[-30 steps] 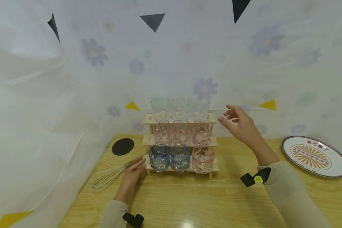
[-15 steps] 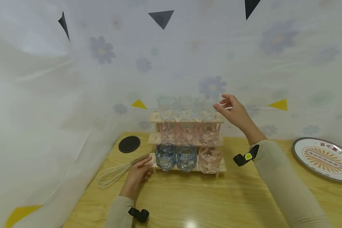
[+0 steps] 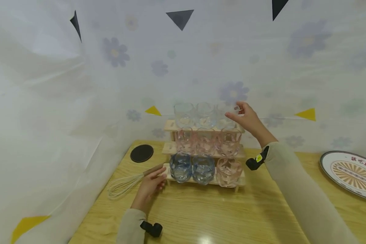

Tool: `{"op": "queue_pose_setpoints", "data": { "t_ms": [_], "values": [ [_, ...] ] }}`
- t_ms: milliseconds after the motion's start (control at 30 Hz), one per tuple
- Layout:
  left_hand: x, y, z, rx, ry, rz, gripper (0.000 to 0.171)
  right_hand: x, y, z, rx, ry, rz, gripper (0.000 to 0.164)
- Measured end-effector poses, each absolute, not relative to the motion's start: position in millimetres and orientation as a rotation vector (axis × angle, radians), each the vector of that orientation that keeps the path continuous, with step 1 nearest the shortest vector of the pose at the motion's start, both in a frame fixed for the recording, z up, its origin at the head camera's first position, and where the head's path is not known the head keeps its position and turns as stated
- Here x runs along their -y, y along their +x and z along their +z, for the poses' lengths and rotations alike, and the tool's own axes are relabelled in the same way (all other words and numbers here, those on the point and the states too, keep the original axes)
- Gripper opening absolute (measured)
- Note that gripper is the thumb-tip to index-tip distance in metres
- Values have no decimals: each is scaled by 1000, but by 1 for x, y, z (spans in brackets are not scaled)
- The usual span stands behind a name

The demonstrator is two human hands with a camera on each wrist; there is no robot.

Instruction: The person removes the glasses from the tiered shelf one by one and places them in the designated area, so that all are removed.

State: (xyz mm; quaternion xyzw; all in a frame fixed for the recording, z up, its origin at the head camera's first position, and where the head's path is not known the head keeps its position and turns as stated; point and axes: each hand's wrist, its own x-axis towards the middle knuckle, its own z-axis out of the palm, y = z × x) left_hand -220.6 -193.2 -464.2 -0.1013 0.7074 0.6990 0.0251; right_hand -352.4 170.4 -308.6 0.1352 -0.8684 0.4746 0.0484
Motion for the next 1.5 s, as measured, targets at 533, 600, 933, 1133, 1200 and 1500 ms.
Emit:
{"op": "queue_pose_setpoints", "data": {
  "t_ms": [533, 600, 933, 1133, 1200, 1500],
  "values": [
    [195, -221, -466, -2137, -311, 2219, 42, -153, -359, -315, 2630, 325, 1453, 100],
    [195, -222, -467, -2136, -305, 2222, 42, -152, -358, -315, 2617, 321, 1459, 100],
    [196, -225, -469, -2116, -303, 2233, 41, -150, -356, -316, 2578, 277, 1472, 97],
    [195, -224, -468, -2108, -290, 2236, 42, -153, -355, -317, 2546, 265, 1495, 96],
    [195, -224, -468, -2117, -285, 2233, 42, -154, -354, -317, 2543, 257, 1501, 95],
    [194, -227, -469, -2114, -276, 2223, 43, -177, -342, -311, 2483, 270, 1455, 93]
  ]
}}
